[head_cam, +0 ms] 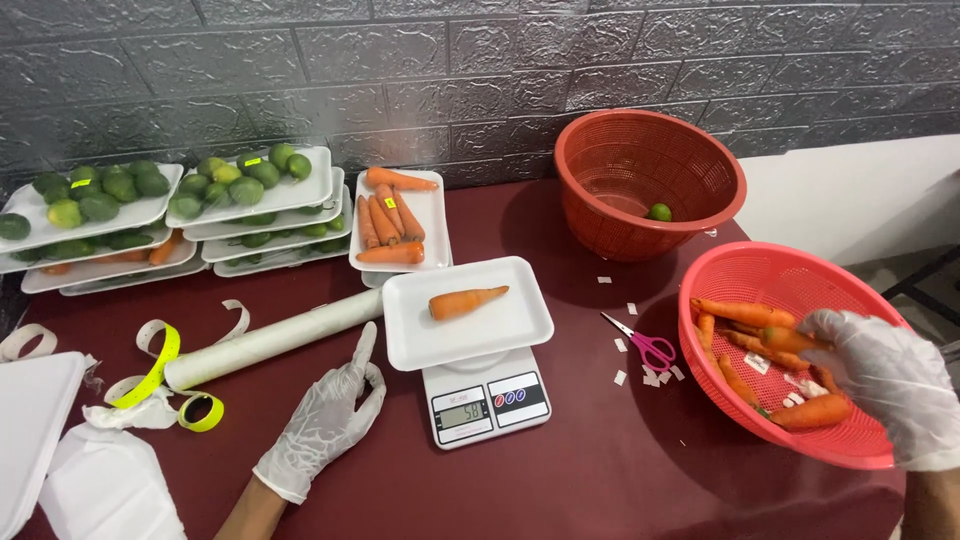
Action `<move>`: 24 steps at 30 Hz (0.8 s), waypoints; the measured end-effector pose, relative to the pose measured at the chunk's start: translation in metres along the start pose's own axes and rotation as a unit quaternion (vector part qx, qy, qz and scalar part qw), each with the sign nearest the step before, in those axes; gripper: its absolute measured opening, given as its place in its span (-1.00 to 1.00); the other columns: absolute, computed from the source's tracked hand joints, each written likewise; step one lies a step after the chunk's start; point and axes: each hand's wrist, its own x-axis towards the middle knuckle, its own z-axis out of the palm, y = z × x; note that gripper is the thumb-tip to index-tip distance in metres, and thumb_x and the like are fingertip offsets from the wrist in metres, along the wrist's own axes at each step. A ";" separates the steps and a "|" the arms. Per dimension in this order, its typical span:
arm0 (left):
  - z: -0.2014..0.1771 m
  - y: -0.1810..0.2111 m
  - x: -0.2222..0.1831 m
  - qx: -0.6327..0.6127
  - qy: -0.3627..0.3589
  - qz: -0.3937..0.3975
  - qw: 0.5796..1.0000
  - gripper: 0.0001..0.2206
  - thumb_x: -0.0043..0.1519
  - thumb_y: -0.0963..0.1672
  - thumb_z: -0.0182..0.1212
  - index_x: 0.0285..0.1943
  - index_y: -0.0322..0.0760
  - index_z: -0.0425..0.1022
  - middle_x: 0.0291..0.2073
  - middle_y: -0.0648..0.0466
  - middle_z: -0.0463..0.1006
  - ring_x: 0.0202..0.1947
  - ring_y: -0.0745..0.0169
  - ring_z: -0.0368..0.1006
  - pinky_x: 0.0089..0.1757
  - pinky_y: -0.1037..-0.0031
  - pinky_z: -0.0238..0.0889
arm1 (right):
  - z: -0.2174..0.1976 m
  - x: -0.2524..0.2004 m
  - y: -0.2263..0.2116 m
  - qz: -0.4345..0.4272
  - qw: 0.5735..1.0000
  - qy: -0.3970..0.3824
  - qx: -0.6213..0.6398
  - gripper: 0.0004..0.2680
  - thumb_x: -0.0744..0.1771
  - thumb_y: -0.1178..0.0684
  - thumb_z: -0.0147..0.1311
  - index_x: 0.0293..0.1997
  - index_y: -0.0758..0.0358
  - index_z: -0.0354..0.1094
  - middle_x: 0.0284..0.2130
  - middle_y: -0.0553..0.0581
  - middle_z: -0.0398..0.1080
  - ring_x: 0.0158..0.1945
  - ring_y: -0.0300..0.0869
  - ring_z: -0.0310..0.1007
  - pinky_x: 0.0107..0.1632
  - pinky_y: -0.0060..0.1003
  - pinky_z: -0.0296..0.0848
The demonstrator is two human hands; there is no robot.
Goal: Picking carrots from a basket, arranging them on a foam tray, weighing the tray on a digital scale, and sealing it with plastic wrap.
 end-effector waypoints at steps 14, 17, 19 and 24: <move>-0.008 0.010 0.000 -0.018 0.001 0.004 1.000 -0.21 0.25 -0.14 0.10 0.66 -0.09 -0.28 -0.30 0.29 0.53 -0.39 0.20 0.47 -0.25 0.29 0.39 | -0.039 -0.042 -0.264 -0.410 0.853 0.118 0.299 -0.81 0.29 -0.11 0.19 -0.06 -0.02 0.45 -0.20 -0.01 0.51 -0.17 -0.05 0.49 -0.05 -0.16 0.38; -0.005 0.009 -0.002 -0.012 0.007 0.011 1.000 -0.23 0.27 -0.13 0.09 0.66 -0.11 -0.25 -0.26 0.29 0.53 -0.37 0.16 0.47 -0.21 0.26 0.39 | -0.011 -0.019 -0.302 -0.444 0.849 0.132 0.255 -0.80 0.32 -0.13 0.15 -0.02 0.00 0.41 -0.25 0.06 0.44 -0.21 0.02 0.42 -0.11 -0.06 0.34; -0.005 0.008 -0.001 0.008 0.017 0.023 1.000 -0.24 0.27 -0.13 0.09 0.66 -0.14 -0.24 -0.22 0.29 0.54 -0.39 0.12 0.45 -0.18 0.23 0.39 | -0.003 -0.012 -0.321 -0.456 0.843 0.147 0.245 -0.79 0.32 -0.14 0.18 -0.01 0.00 0.41 -0.27 0.07 0.45 -0.20 0.02 0.41 -0.12 -0.04 0.34; -0.024 0.026 0.000 -0.067 -0.048 0.018 0.996 -0.26 0.26 -0.11 0.09 0.64 0.14 -0.18 -0.09 0.24 0.61 -0.28 0.14 0.52 -0.11 0.25 0.41 | -0.018 -0.028 -0.342 -0.501 0.817 0.108 0.263 -0.81 0.32 0.10 0.09 0.02 0.00 0.39 -0.25 0.05 0.40 -0.18 -0.01 0.37 -0.31 -0.05 0.41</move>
